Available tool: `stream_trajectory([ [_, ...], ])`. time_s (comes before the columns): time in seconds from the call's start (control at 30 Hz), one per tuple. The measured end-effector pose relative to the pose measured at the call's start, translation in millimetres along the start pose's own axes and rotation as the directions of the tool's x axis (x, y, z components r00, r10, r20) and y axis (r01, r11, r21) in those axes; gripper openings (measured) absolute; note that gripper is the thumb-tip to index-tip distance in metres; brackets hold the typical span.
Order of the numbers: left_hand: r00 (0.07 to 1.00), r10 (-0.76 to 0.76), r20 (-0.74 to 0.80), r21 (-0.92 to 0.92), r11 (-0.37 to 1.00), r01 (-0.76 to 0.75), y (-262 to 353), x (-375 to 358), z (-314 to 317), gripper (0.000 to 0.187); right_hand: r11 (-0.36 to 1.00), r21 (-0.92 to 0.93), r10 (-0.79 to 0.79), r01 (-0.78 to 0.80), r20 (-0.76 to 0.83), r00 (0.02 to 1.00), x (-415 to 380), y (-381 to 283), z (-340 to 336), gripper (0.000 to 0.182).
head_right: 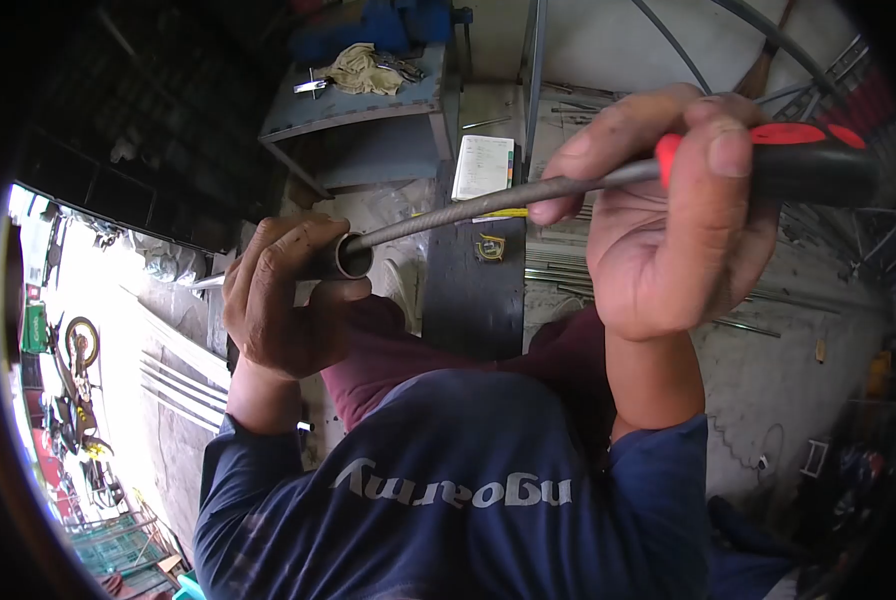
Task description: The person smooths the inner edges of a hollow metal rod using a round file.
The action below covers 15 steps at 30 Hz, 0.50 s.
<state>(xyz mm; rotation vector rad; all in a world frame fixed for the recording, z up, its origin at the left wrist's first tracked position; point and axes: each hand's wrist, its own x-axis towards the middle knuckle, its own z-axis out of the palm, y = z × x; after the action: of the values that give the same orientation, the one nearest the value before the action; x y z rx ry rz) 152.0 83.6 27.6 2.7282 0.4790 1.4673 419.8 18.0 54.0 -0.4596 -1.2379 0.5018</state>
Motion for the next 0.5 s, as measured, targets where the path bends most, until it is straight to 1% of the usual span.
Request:
stream_trajectory([
  [0.03, 1.000, -0.007, -0.017, 0.012, 1.000, 0.007, 0.4, -0.5, -0.1, 0.043, 1.000, -0.012, -0.002, 0.002, 0.008, 1.000, -4.4, 3.2, 7.2, 0.031],
  [0.07, 0.999, -0.002, -0.036, 0.026, 1.000, 0.003, -0.7, 2.0, -0.1, 0.043, 0.998, -0.055, -0.005, 0.008, 0.064, 0.998, -13.0, 10.3, 16.6, 0.032],
  [0.1, 0.999, 0.022, -0.034, 0.011, 1.000, -0.021, -2.5, 4.1, 1.3, 0.045, 0.989, -0.139, -0.036, 0.059, 0.160, 0.987, -21.7, 23.8, 27.8, 0.033],
  [0.13, 0.999, 0.042, -0.029, -0.006, 0.999, -0.042, -4.1, 3.8, 4.0, 0.047, 0.990, -0.130, -0.031, 0.053, 0.169, 0.985, -25.0, 25.0, 27.7, 0.033],
  [0.17, 0.998, 0.059, -0.024, -0.023, 0.998, -0.059, -6.4, 2.2, 6.2, 0.048, 0.994, -0.108, -0.020, 0.035, 0.136, 0.990, -20.1, 18.9, 22.8, 0.033],
  [0.2, 0.998, 0.063, -0.018, -0.037, 0.997, -0.064, -6.9, -0.4, 6.1, 0.050, 0.998, -0.060, -0.001, 0.005, 0.061, 0.998, -9.8, 6.9, 15.0, 0.033],
  [0.23, 0.997, 0.066, -0.047, -0.007, 0.998, -0.066, -0.6, 5.1, 3.4, 0.048, 0.999, -0.050, 0.021, -0.019, 0.039, 0.999, -6.2, 1.1, 12.3, 0.033],
  [0.27, 0.997, 0.030, -0.074, -0.001, 1.000, -0.031, 0.1, 1.6, 1.5, 0.047, 1.000, -0.020, 0.018, -0.018, 0.018, 1.000, -5.2, 0.3, 11.6, 0.032],
  [0.3, 0.995, 0.010, -0.104, 0.004, 1.000, -0.010, -1.1, 0.5, 0.5, 0.048, 0.999, -0.035, 0.018, -0.016, 0.042, 0.999, -12.5, 3.5, 16.5, 0.031],
  [0.33, 0.991, -0.002, -0.134, 0.004, 1.000, 0.002, -2.3, 1.5, 1.0, 0.050, 0.997, -0.081, 0.004, 0.004, 0.102, 0.995, -21.1, 12.3, 23.8, 0.030],
  [0.37, 0.994, -0.020, -0.106, 0.027, 0.999, 0.023, 1.7, 0.9, 1.3, 0.053, 0.995, -0.098, -0.002, 0.014, 0.121, 0.993, -24.0, 16.0, 26.8, 0.030],
  [0.4, 0.995, -0.002, -0.099, 0.016, 1.000, 0.004, 1.0, 0.6, 3.5, 0.053, 0.994, -0.108, -0.008, 0.022, 0.128, 0.992, -24.3, 16.1, 23.5, 0.030],
  [0.47, 0.996, 0.021, -0.081, 0.002, 1.000, -0.021, -0.6, -3.1, 5.3, 0.052, 0.999, -0.035, -0.007, 0.007, 0.013, 1.000, -7.5, -3.1, 8.5, 0.031],
  [0.5, 0.996, 0.003, -0.089, 0.029, 1.000, -0.001, 1.7, -4.4, 3.7, 0.049, 0.999, -0.031, -0.019, 0.019, 0.001, 1.000, -6.6, -7.5, 7.8, 0.031],
])
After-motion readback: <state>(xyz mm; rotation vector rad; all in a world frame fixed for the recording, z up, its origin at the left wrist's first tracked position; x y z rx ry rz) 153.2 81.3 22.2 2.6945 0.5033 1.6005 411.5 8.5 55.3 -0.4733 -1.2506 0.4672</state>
